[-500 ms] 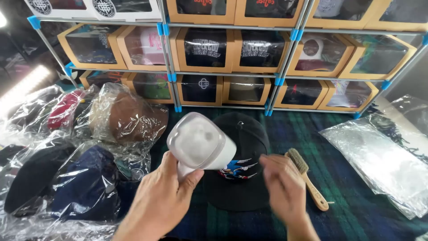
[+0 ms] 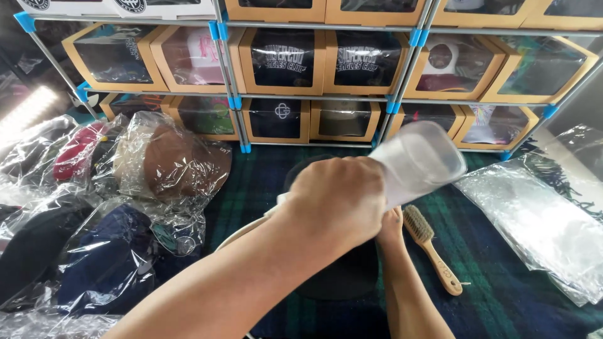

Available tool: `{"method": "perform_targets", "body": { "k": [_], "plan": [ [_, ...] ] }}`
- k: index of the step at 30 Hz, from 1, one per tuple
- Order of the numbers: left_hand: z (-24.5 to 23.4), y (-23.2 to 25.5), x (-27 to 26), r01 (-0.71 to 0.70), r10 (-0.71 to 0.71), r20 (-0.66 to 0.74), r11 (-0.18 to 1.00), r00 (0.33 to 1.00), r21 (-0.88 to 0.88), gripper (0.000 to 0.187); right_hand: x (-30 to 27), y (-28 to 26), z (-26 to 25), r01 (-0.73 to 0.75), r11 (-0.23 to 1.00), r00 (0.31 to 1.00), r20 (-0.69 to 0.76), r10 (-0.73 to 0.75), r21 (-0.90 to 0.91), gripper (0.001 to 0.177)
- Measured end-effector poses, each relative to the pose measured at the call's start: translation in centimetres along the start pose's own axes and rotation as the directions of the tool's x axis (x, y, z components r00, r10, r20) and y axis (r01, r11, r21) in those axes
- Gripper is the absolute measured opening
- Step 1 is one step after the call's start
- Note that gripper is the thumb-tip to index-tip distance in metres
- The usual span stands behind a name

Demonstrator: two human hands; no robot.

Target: The person steams a black cap with a hand-held steamer, brushes it with a wooden-handled brush, and then places the cap into a clear plastic bag.

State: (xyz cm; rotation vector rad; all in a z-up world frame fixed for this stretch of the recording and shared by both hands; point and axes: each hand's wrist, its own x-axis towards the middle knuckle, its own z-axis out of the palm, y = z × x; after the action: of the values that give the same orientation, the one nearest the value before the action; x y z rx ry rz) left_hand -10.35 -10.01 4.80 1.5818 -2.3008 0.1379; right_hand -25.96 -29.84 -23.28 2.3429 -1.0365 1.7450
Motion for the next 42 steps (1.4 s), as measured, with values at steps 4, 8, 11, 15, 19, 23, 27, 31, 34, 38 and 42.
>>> {"method": "perform_targets", "body": {
  "k": [4, 8, 11, 15, 19, 23, 27, 31, 34, 38, 42],
  "plan": [
    [-0.9, -0.7, -0.9, -0.039, 0.039, 0.037, 0.999, 0.999, -0.007, 0.025, 2.2, -3.7, -1.9, -0.196, 0.960, 0.981, 0.047, 0.190, 0.199, 0.017],
    [-1.6, -4.3, -6.5, 0.125, -0.123, 0.060, 0.992, 0.991, -0.032, 0.028, 4.1, -7.5, -3.9, -0.486, 0.762, 0.872, 0.175, 0.457, 0.429, 0.020],
    [3.0, -7.6, -13.1, 0.211, -0.222, -0.124, 0.972, 0.967, -0.100, 0.040, 6.2, -9.7, -4.4, -0.595, 0.622, 0.798, 0.284, 0.532, 0.509, 0.026],
    [19.2, -13.5, -22.1, 0.262, -0.269, -0.245, 0.963, 0.932, -0.059, 0.060, 7.6, -10.9, -4.5, -0.618, 0.566, 0.784, 0.373, 0.497, 0.546, 0.041],
    [12.5, -7.5, -19.0, 0.689, -0.780, 0.539, -0.200, 0.318, -0.697, 0.051, 7.0, -10.4, -4.3, -0.532, 0.641, 0.847, 0.346, 0.404, 0.553, 0.043],
    [16.5, -10.2, -20.5, 0.725, -0.655, 0.332, 0.526, 0.679, -0.445, 0.083, 6.8, -10.1, -4.1, -0.523, 0.643, 0.852, 0.333, 0.404, 0.560, 0.044],
    [16.8, -10.4, -21.1, 0.070, -0.099, -0.406, 0.994, 0.908, -0.087, 0.040, 6.6, -9.3, -3.9, -0.451, 0.684, 0.892, 0.306, 0.332, 0.573, 0.044],
    [13.6, -8.1, -19.7, -0.085, 0.123, -0.421, 0.990, 0.898, 0.109, 0.011, 6.7, -9.4, -4.0, -0.420, 0.715, 0.908, 0.272, 0.320, 0.559, 0.043],
    [12.7, -4.7, -18.1, -0.039, 0.105, -0.394, 0.984, 0.913, 0.173, 0.010, 6.5, -9.4, -4.1, -0.480, 0.675, 0.877, 0.320, 0.357, 0.561, 0.045],
    [11.0, -2.3, -16.6, -0.064, 0.163, -0.397, 0.966, 0.903, 0.250, 0.033, 6.3, -9.6, -3.9, -0.483, 0.673, 0.876, 0.318, 0.363, 0.561, 0.048],
    [11.4, -4.1, -19.0, -0.031, 0.118, -0.283, 0.956, 0.952, 0.292, 0.029, 6.5, -10.2, -4.3, -0.595, 0.578, 0.803, 0.379, 0.459, 0.559, 0.051]
  ]
}}
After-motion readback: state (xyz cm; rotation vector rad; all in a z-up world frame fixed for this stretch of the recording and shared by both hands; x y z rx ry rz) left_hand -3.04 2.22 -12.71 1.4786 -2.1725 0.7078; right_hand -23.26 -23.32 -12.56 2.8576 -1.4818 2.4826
